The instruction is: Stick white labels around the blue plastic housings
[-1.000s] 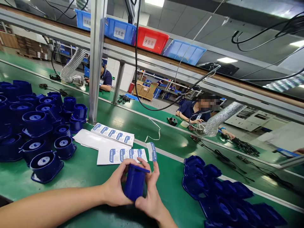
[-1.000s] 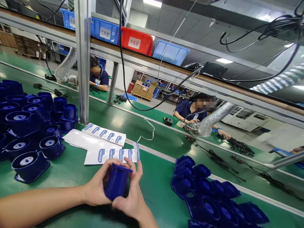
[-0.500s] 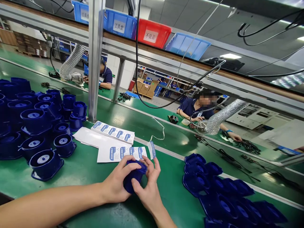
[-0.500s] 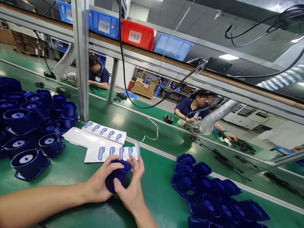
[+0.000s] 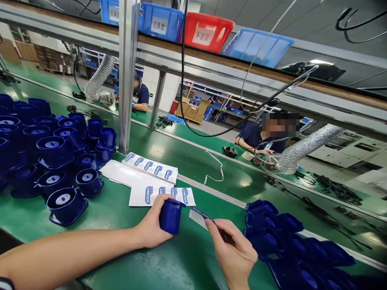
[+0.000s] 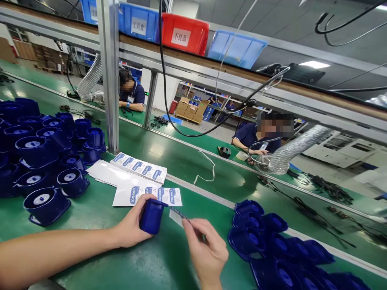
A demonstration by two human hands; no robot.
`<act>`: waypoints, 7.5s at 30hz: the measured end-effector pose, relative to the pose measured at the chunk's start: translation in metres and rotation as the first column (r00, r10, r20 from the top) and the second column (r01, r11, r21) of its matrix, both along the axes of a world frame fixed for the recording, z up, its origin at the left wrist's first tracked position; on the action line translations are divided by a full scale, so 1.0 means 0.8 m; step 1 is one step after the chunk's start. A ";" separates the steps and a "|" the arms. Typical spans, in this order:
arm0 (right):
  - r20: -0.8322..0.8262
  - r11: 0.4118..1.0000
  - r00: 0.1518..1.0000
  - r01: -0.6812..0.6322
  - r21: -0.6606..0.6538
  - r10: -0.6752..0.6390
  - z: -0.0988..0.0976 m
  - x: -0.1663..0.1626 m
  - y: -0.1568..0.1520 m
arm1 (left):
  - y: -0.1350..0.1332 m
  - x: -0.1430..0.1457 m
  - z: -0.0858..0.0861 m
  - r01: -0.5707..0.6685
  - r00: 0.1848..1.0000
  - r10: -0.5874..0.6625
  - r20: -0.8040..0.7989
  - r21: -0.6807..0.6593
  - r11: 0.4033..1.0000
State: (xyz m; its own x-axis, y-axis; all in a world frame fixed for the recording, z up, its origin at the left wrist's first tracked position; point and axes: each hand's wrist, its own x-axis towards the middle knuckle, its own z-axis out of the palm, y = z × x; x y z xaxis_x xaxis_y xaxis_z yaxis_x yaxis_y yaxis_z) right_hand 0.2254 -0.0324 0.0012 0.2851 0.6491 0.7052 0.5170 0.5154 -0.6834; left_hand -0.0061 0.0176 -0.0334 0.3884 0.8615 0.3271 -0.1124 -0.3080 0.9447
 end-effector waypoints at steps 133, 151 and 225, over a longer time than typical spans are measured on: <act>-0.345 0.905 0.936 -0.206 -0.373 0.071 -0.042 -0.042 -0.003 | 0.011 -0.004 -0.001 -0.038 0.995 0.042 -0.090 0.053 0.998; -0.336 0.901 0.938 -0.212 -0.379 0.079 -0.043 -0.044 -0.003 | 0.010 -0.004 -0.005 -0.039 0.995 0.042 -0.086 0.039 0.998; -0.208 0.727 0.946 -0.324 -0.605 0.249 -0.027 -0.058 0.016 | 0.000 0.000 -0.004 0.052 0.993 -0.032 -0.116 0.176 0.983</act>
State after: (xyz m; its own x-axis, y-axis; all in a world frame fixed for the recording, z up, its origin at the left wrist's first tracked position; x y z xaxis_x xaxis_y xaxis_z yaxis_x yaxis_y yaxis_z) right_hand 0.1792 -0.0197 -0.0203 0.0599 0.9942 0.0896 0.3216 0.0658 -0.9446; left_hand -0.0063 0.0175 -0.0370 0.4661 0.7750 0.4267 -0.0254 -0.4704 0.8821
